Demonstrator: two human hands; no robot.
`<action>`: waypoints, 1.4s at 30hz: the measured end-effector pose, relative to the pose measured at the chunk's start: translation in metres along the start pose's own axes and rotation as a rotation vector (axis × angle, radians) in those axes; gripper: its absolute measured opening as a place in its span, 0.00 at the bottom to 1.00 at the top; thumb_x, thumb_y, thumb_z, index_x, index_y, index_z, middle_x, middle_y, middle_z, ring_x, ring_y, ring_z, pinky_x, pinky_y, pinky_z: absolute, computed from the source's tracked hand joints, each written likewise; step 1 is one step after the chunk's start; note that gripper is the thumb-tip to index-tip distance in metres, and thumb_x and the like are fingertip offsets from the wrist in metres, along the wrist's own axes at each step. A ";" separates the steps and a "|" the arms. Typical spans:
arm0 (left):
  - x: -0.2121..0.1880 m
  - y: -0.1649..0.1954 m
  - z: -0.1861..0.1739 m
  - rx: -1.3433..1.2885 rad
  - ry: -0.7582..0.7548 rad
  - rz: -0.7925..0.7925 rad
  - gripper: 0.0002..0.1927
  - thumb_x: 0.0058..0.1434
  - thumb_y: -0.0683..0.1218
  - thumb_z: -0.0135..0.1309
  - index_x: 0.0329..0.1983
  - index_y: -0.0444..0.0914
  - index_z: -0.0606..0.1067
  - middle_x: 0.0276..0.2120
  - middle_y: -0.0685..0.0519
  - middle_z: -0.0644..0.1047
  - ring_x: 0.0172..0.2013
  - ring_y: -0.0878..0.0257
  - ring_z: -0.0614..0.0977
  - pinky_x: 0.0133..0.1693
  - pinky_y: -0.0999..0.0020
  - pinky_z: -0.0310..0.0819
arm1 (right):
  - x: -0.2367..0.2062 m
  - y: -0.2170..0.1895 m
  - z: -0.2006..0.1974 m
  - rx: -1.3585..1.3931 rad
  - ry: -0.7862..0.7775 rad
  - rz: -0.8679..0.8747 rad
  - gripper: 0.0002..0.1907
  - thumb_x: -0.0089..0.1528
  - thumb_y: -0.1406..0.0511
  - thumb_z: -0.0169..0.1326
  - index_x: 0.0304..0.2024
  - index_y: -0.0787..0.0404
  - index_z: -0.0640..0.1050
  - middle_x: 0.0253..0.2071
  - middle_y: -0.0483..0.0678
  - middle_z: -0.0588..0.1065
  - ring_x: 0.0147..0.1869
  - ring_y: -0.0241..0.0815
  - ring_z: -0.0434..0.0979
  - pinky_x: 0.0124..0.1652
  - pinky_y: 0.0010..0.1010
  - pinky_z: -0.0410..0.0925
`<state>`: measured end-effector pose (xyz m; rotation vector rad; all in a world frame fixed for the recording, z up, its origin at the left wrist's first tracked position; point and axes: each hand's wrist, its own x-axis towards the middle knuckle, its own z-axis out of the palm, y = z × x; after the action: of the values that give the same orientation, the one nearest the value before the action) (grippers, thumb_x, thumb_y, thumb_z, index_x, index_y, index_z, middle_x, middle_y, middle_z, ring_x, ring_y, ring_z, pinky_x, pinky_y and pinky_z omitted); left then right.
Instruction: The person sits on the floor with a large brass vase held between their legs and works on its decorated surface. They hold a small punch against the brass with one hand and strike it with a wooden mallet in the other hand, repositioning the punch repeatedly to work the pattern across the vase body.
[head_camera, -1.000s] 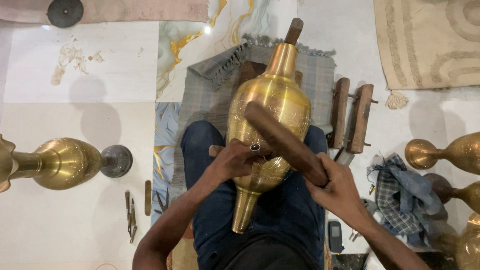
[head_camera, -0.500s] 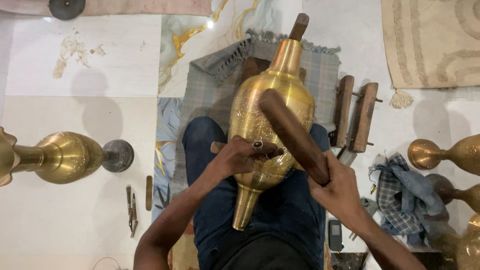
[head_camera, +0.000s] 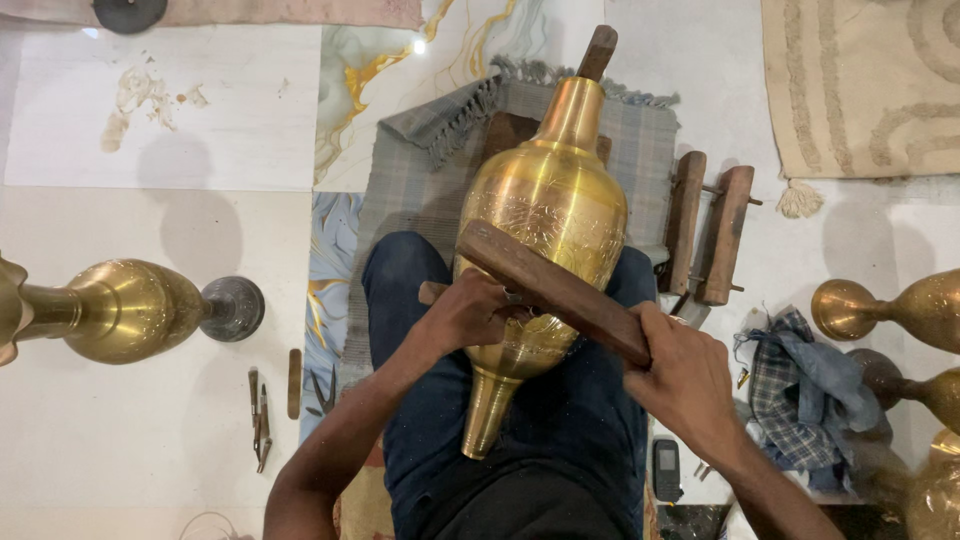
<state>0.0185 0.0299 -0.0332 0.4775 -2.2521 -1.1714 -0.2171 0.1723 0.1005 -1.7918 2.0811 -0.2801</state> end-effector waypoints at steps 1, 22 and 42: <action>-0.001 0.003 0.000 -0.016 -0.014 -0.037 0.24 0.54 0.32 0.56 0.54 0.41 0.79 0.34 0.49 0.84 0.33 0.57 0.88 0.36 0.66 0.84 | 0.000 -0.001 0.002 0.164 0.057 0.013 0.17 0.48 0.68 0.60 0.41 0.60 0.74 0.25 0.54 0.76 0.25 0.55 0.76 0.27 0.43 0.66; 0.003 0.004 -0.003 -0.115 0.145 0.118 0.26 0.55 0.27 0.52 0.56 0.36 0.78 0.39 0.44 0.84 0.37 0.56 0.87 0.41 0.66 0.85 | -0.027 0.007 0.025 0.172 0.164 0.106 0.17 0.52 0.70 0.65 0.42 0.63 0.75 0.26 0.49 0.76 0.27 0.47 0.77 0.28 0.36 0.66; 0.010 0.012 -0.010 -0.217 -0.025 -0.016 0.29 0.59 0.28 0.49 0.60 0.44 0.76 0.41 0.47 0.85 0.41 0.58 0.89 0.45 0.67 0.87 | -0.078 0.027 0.089 0.647 0.243 0.341 0.21 0.52 0.64 0.70 0.42 0.68 0.78 0.29 0.47 0.78 0.30 0.34 0.76 0.31 0.28 0.71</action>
<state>0.0160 0.0247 -0.0159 0.3972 -2.1134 -1.4177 -0.1958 0.2618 0.0208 -1.0485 2.0726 -0.9789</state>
